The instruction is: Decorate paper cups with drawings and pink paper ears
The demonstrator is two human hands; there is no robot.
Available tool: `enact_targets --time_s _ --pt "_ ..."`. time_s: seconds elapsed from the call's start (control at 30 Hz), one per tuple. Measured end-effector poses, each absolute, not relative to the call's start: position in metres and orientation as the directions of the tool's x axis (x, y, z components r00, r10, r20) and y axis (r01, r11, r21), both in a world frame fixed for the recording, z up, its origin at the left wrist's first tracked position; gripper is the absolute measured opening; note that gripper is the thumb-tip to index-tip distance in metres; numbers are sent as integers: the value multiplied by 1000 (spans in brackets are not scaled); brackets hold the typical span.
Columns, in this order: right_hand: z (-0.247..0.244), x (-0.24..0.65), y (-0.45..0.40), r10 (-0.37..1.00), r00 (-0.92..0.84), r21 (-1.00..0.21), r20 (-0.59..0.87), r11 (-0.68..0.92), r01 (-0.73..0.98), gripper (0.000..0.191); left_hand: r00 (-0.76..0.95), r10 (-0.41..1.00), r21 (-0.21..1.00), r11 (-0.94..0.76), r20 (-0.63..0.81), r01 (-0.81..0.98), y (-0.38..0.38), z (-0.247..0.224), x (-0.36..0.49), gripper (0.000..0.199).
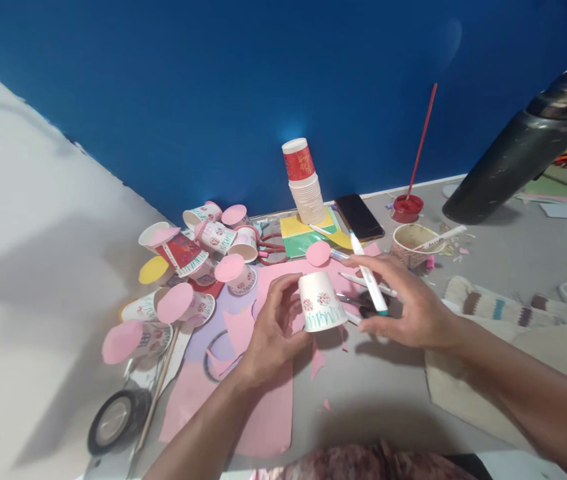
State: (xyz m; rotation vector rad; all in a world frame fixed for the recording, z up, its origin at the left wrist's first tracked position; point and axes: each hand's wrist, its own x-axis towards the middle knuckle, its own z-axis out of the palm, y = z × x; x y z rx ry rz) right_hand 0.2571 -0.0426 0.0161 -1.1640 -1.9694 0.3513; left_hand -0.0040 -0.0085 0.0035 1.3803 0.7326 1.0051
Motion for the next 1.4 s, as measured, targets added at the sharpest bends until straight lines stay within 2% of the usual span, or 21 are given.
enact_targets --time_s 0.07,0.13,0.33,0.43,0.53,0.77,0.9,1.1,1.2,1.4 --pt "16 261 -42 825 -203 -577 527 523 628 65 402 914 967 55 52 -250 -6 7 -2 69" --pt "13 263 -40 837 -161 -578 523 487 655 59 402 915 934 165 -25 -317 -4 10 -2 73" --pt "-1 264 -34 871 -138 -561 472 417 715 69 448 874 762 417 -186 -496 1 10 -10 92" --pt "-5 265 -30 875 -192 -515 445 425 744 68 463 853 683 489 -242 -543 3 6 -15 91" --pt "-7 266 -28 872 -194 -502 449 426 752 61 515 814 629 552 -267 -547 7 0 -21 80" --pt "-6 267 -26 861 -186 -503 473 437 746 60 623 751 565 618 -217 -548 12 -14 -30 65" --pt "-8 267 -26 863 -202 -501 462 442 744 59 580 778 547 603 -242 -581 12 -12 -27 61" --pt "-11 269 -26 874 -230 -507 428 443 739 62 525 773 423 634 -355 -648 9 -1 -19 55" --pt "-11 269 -27 878 -247 -496 409 442 747 64 535 769 412 640 -350 -649 7 2 -17 54" --pt "-12 269 -27 866 -249 -490 434 459 741 53 554 763 411 647 -333 -643 7 2 -18 47"
